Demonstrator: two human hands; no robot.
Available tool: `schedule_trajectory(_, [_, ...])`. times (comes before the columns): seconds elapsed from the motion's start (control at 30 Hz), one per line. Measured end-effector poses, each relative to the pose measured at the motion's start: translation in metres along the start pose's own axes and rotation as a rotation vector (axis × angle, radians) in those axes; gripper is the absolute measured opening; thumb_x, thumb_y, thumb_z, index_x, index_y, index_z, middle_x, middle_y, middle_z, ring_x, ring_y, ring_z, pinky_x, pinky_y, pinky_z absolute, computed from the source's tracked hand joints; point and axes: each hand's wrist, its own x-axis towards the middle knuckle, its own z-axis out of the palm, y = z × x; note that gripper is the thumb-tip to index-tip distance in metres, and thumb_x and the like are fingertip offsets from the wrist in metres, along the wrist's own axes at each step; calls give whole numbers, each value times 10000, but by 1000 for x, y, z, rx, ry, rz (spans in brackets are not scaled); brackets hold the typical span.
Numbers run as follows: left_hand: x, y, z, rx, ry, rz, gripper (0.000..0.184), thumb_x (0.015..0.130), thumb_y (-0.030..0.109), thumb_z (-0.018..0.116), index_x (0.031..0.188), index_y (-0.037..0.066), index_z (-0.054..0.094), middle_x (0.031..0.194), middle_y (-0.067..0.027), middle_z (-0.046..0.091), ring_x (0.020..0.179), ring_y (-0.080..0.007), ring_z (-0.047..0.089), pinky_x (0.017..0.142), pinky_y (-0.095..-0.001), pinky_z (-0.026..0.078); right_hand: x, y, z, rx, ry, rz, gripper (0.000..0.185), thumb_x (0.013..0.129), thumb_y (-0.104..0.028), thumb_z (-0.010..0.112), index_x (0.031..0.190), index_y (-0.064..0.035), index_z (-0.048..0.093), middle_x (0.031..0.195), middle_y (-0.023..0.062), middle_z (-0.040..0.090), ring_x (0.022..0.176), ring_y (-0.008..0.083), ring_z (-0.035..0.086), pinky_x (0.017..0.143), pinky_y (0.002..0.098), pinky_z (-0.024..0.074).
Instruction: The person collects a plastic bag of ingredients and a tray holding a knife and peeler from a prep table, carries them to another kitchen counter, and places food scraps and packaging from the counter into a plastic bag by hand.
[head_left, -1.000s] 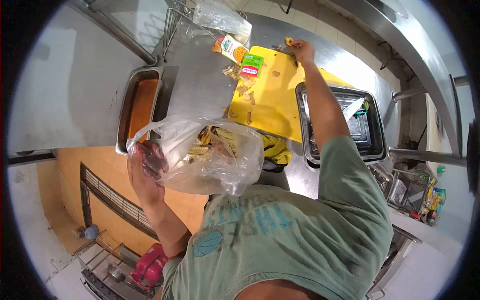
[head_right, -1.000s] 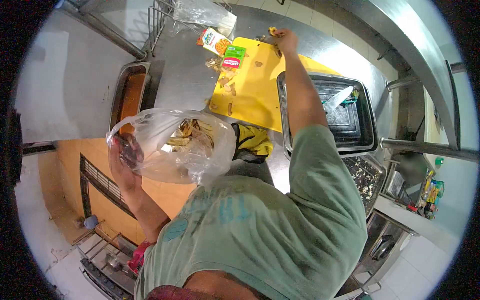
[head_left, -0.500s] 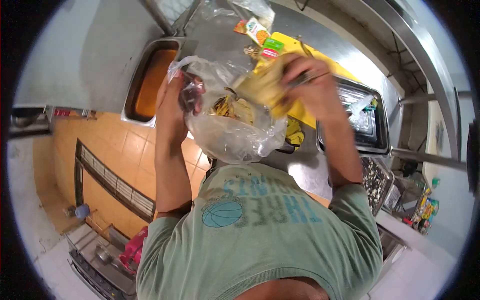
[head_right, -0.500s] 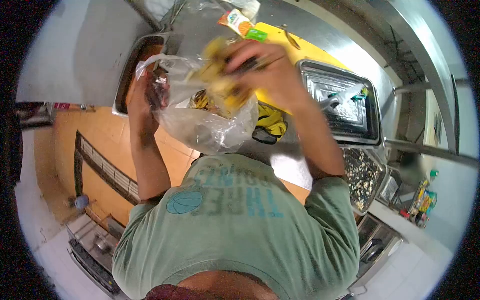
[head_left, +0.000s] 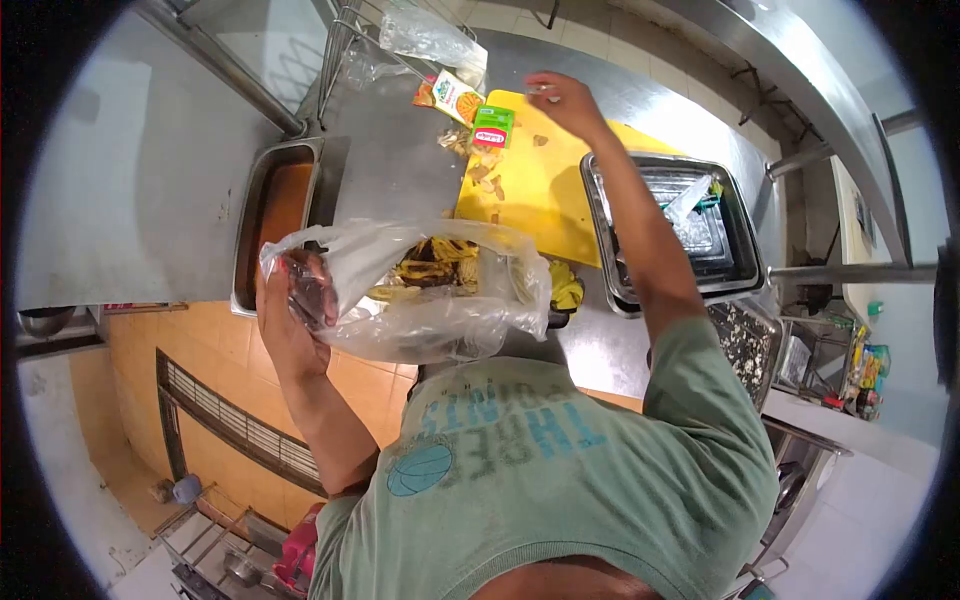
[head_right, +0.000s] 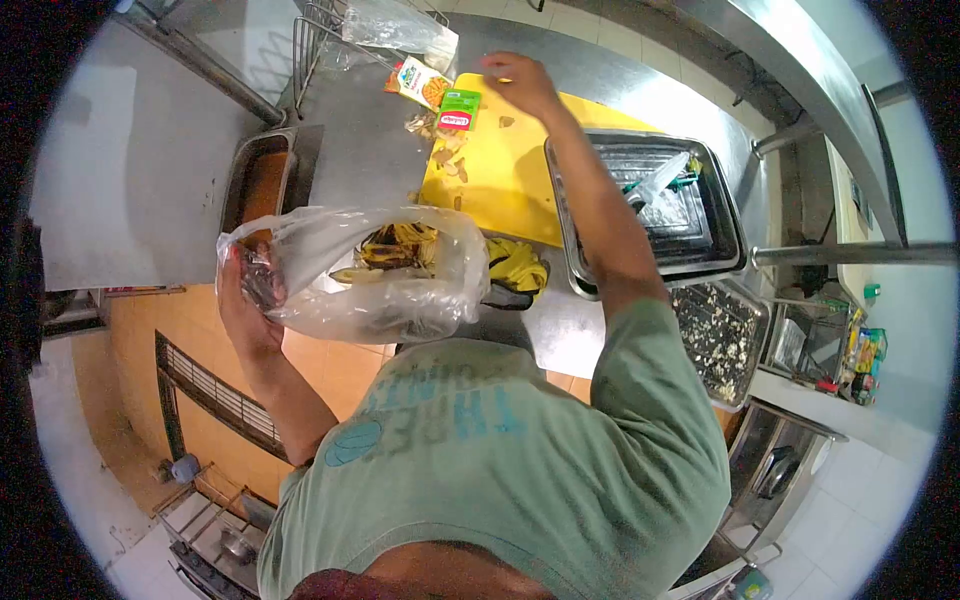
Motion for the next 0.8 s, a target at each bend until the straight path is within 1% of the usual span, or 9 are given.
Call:
schedule_trajectory(0.07, [-6, 0, 1, 6, 80, -35, 216, 890, 255, 400, 919, 50, 463, 706, -64, 508, 467, -101, 440, 380, -195, 324, 11, 103, -1, -637, 33, 164, 519, 681, -383, 670, 1069, -60, 551, 1000, 102, 595, 863, 230, 591, 764, 314, 464])
schedule_trajectory(0.13, [-7, -2, -1, 1, 99, -29, 212, 892, 256, 402, 911, 54, 466, 707, -65, 511, 461, -99, 442, 371, -191, 324, 7, 116, -4, -949, -120, 269, 581, 605, -451, 696, 1015, -54, 587, 956, 121, 611, 822, 261, 600, 726, 323, 473])
schedule_trajectory(0.2, [-10, -8, -16, -2, 64, -10, 212, 893, 259, 404, 900, 57, 470, 708, -67, 512, 454, -97, 444, 362, -187, 326, 17, 125, -14, -729, -275, 356, 511, 611, -410, 697, 970, -57, 609, 890, 127, 626, 790, 250, 609, 701, 313, 478])
schedule_trajectory(0.23, [-13, -10, -18, -31, 151, -56, 235, 897, 275, 400, 895, 51, 469, 704, -68, 510, 446, -95, 448, 357, -182, 335, 19, 128, -19, -618, -359, 403, 476, 614, -390, 698, 947, -59, 620, 857, 130, 633, 775, 244, 613, 689, 308, 481])
schedule_trajectory(0.33, [-18, -10, -12, 43, 164, -30, 244, 901, 279, 393, 897, 46, 466, 699, -67, 509, 447, -92, 452, 358, -177, 341, 24, 131, -32, -520, -390, 353, 437, 609, -374, 698, 916, -69, 634, 769, 126, 638, 743, 231, 619, 690, 308, 483])
schedule_trajectory(0.47, [-15, -14, -7, 39, 182, -46, 258, 903, 289, 385, 920, 42, 460, 698, -70, 507, 436, -95, 451, 351, -178, 342, 21, 150, -34, -423, -312, 335, 304, 628, -264, 717, 884, -108, 666, 799, 98, 650, 723, 212, 627, 684, 311, 490])
schedule_trajectory(0.6, [-6, -18, -4, 40, 124, -77, 250, 896, 291, 398, 907, 48, 456, 706, -73, 511, 438, -98, 452, 350, -180, 341, 18, 148, -37, -344, -336, 292, 293, 648, -242, 709, 896, -93, 661, 822, 91, 651, 755, 205, 623, 706, 311, 479])
schedule_trajectory(0.7, [3, -17, 4, 32, 97, -94, 237, 892, 287, 408, 889, 54, 452, 705, -74, 513, 443, -98, 454, 350, -181, 342, 19, 140, -37, -302, -374, 332, 270, 660, -230, 705, 877, -77, 657, 805, 94, 649, 765, 199, 620, 703, 318, 474])
schedule_trajectory(0.8, [9, -16, 2, 29, 95, -100, 235, 891, 288, 407, 877, 58, 452, 697, -74, 511, 450, -98, 457, 352, -183, 342, 31, 141, -41, -146, -393, 272, 242, 655, -209, 709, 838, -61, 655, 759, 97, 645, 735, 198, 617, 691, 326, 470])
